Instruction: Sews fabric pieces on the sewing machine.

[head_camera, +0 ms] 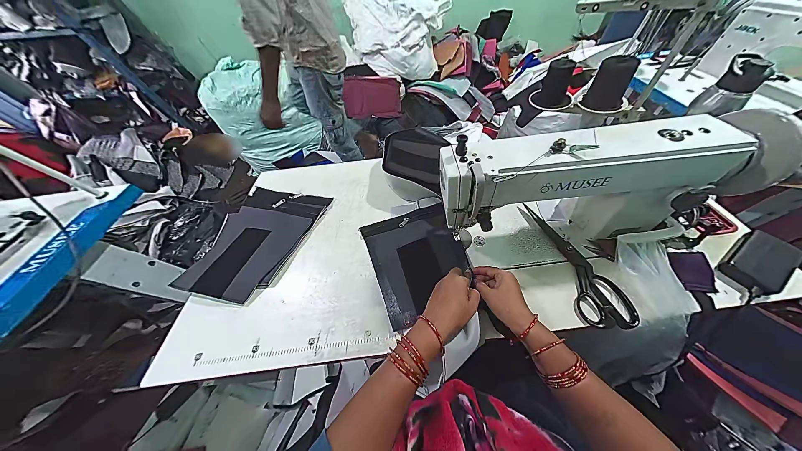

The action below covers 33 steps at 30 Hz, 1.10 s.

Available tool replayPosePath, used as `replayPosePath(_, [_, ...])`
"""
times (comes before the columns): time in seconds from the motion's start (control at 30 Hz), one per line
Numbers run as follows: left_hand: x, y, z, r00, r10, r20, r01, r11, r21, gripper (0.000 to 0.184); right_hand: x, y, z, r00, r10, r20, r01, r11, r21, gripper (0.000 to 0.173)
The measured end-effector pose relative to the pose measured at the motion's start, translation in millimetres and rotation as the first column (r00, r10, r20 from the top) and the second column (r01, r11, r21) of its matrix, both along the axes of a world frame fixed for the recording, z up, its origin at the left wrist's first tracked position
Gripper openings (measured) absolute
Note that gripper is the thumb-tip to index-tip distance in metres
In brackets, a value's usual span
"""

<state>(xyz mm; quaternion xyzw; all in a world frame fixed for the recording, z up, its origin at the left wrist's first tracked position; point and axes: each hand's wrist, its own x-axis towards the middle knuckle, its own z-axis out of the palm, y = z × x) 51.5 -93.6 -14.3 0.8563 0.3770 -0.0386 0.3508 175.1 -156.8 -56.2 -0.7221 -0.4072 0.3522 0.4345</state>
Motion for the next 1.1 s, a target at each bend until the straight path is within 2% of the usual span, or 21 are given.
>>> replayPosePath(0.47, [1.0, -8.2, 1.7, 1.000, 0.017, -0.015, -0.017, 1.000, 0.017, 0.034, 15.8, -6.7, 6.3, 0.988, 0.157, -0.007, -0.157, 0.987, -0.018, 0.033])
replayPosePath(0.67, [-0.4, -7.9, -0.2, 1.000, 0.010, 0.012, -0.010, 0.999, 0.035, 0.034, 11.9, -8.1, 3.7, 0.991, 0.080, -0.107, -0.081, 0.997, -0.005, 0.030])
replayPosePath(0.77, [-1.3, -8.1, -1.0, 1.000, 0.006, 0.021, -0.007, 0.999, 0.033, 0.034, 11.9, -8.3, 2.0, 0.993, 0.095, -0.074, -0.096, 0.995, -0.008, 0.031])
replayPosePath(0.93, [-5.5, -13.1, -3.4, 0.999, -0.010, 0.045, 0.009, 0.999, 0.038, 0.039, 13.2, -10.3, 7.8, 0.974, 0.206, 0.092, -0.202, 0.978, -0.054, 0.033])
replayPosePath(1.03, [-12.2, -21.6, -13.9, 0.987, -0.042, 0.153, 0.025, 0.993, 0.115, 0.042, 11.3, -9.7, 18.2, 0.936, 0.298, 0.190, -0.275, 0.952, -0.138, 0.036])
replayPosePath(1.1, [-14.7, -27.4, -20.6, 0.986, -0.075, 0.151, 0.049, 0.984, 0.171, 0.039, 8.4, -8.6, 24.0, 0.910, 0.342, 0.236, -0.300, 0.934, -0.196, 0.037])
